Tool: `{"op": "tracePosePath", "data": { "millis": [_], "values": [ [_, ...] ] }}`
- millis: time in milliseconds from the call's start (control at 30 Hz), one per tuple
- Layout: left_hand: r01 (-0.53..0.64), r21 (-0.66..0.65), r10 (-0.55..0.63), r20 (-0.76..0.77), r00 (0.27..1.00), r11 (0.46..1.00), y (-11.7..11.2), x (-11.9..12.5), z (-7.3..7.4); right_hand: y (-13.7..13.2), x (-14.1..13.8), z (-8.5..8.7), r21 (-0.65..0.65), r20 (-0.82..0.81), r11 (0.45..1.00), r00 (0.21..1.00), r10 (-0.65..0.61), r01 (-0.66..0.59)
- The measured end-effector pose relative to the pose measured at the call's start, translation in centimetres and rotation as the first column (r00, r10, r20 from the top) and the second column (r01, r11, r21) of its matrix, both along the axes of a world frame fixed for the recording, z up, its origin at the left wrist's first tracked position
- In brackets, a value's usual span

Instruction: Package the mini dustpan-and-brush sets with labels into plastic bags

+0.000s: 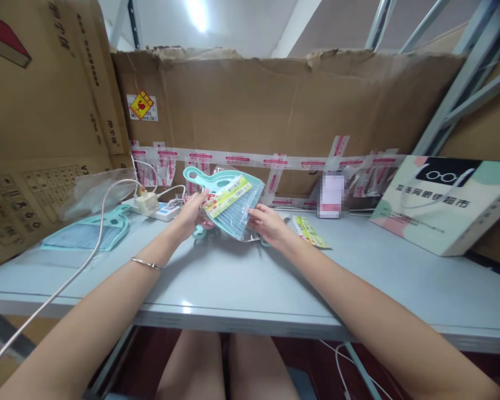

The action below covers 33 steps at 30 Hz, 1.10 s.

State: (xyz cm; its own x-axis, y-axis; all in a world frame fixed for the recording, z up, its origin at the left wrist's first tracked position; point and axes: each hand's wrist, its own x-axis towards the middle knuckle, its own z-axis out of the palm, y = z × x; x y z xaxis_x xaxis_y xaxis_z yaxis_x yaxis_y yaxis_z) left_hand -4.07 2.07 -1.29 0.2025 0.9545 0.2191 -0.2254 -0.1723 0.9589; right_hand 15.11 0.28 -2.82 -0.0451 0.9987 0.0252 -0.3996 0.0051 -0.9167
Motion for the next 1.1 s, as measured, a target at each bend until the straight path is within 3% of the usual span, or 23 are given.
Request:
{"op": "tracePosePath", "data": {
  "millis": [100,300,533,833,1100],
  "values": [
    [0.074,0.004,-0.074,-0.025,0.997,0.997,-0.1,0.0,0.2,0.0,0.0,-0.2,-0.088,-0.16,0.996,0.987,0.02,-0.035],
    [-0.171,0.026,0.172,-0.034,0.985,0.985,0.3,-0.1,0.0,-0.3,-1.2,-0.7,-0.118,-0.258,0.99,0.965,0.04,-0.073],
    [-0.23,0.04,0.232,-0.052,0.971,0.972,0.6,0.1,-0.5,-0.7,-1.3,-0.6,-0.096,-0.283,0.993,0.958,0.037,-0.067],
    [-0.268,0.094,0.271,-0.024,0.962,0.959,0.3,0.3,-0.3,0.7,-0.4,-0.7,-0.108,-0.185,0.956,0.94,-0.288,0.272],
    [-0.29,0.153,0.286,0.051,0.957,0.945,0.4,0.2,-0.3,1.0,0.0,-0.3,-0.045,-0.107,0.962,0.956,-0.273,0.269]
  ]
}}
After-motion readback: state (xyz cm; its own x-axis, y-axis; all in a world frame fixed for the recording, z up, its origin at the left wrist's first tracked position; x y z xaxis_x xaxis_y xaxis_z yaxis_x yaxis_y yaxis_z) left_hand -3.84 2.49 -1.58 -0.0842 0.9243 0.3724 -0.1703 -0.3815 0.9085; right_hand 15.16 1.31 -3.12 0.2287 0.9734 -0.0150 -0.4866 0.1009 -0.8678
